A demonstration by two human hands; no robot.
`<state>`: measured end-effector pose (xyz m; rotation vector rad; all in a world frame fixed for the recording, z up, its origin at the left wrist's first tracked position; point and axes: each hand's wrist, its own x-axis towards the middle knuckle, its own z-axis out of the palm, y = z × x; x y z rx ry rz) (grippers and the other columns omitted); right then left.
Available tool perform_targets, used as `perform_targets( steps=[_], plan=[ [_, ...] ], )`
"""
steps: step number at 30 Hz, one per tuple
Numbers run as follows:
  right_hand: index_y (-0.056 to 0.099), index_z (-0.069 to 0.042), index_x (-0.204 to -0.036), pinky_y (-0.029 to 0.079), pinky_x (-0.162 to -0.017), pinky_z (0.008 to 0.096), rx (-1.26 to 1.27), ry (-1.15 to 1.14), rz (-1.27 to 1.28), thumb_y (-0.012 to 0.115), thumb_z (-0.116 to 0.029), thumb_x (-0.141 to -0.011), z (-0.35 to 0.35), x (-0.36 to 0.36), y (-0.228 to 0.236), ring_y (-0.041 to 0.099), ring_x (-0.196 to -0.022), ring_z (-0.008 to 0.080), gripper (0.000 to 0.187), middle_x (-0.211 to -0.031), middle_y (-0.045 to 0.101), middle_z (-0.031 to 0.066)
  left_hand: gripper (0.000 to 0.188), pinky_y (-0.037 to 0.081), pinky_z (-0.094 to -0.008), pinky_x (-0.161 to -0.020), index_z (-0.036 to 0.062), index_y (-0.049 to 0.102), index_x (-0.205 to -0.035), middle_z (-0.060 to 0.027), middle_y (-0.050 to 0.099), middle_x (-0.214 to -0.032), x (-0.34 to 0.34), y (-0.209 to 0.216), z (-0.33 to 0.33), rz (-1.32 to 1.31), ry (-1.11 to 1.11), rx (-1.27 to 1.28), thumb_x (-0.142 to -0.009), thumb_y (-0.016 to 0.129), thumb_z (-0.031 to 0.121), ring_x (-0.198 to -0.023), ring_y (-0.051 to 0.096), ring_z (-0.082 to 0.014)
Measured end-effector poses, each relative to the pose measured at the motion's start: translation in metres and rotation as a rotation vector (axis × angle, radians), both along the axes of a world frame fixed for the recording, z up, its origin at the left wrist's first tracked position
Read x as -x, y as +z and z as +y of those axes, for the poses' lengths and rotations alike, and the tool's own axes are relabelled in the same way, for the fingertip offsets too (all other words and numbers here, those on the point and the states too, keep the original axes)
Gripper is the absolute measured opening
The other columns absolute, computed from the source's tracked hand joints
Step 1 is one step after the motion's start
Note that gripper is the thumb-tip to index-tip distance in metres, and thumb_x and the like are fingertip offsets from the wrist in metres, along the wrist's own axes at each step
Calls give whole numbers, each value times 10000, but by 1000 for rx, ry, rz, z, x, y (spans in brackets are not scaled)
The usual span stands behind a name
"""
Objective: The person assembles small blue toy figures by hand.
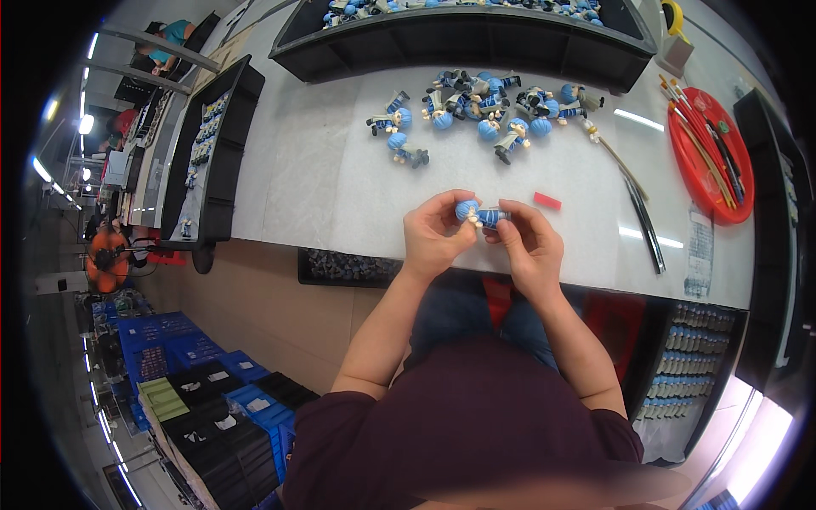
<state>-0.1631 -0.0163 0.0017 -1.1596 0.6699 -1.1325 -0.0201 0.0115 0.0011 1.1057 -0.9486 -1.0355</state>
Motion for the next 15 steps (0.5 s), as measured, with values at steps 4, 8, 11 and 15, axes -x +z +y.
perform_targets(
  steps=[4, 8, 11, 15],
  plan=[
    [500, 62, -1070, 494, -672, 231, -31, -3, -36, 523, -6, -845, 0, 0, 0, 586, -752, 121, 236, -883, 597, 108, 296, 463, -252, -769, -57, 545, -1011, -91, 586, -954, -4, 2, 0, 60, -45, -7, -718, 581, -59, -867, 556, -121],
    [501, 63, -1070, 495, -673, 230, -15, -1, -30, 528, -4, -842, -1, 1, 1, 587, -754, 122, 240, -883, 597, 108, 295, 463, -263, -783, -53, 541, -1017, -96, 576, -969, -6, 1, -2, 59, -71, 3, -723, 572, -63, -883, 550, -127],
    [508, 61, -1067, 498, -683, 234, -15, 9, -35, 537, 3, -834, 0, 1, 1, 588, -761, 122, 241, -882, 599, 106, 298, 459, -268, -797, -48, 532, -1020, -95, 568, -977, -6, 0, -2, 41, -76, 12, -725, 564, -68, -898, 543, -130],
    [502, 57, -1084, 504, -692, 250, 8, 22, -12, 525, 19, -833, 0, 3, 0, 596, -765, 143, 255, -888, 599, 117, 311, 451, -269, -811, -41, 517, -1027, -94, 559, -978, -6, 1, -3, 31, -85, 27, -720, 558, -77, -911, 538, -133]
  ],
)
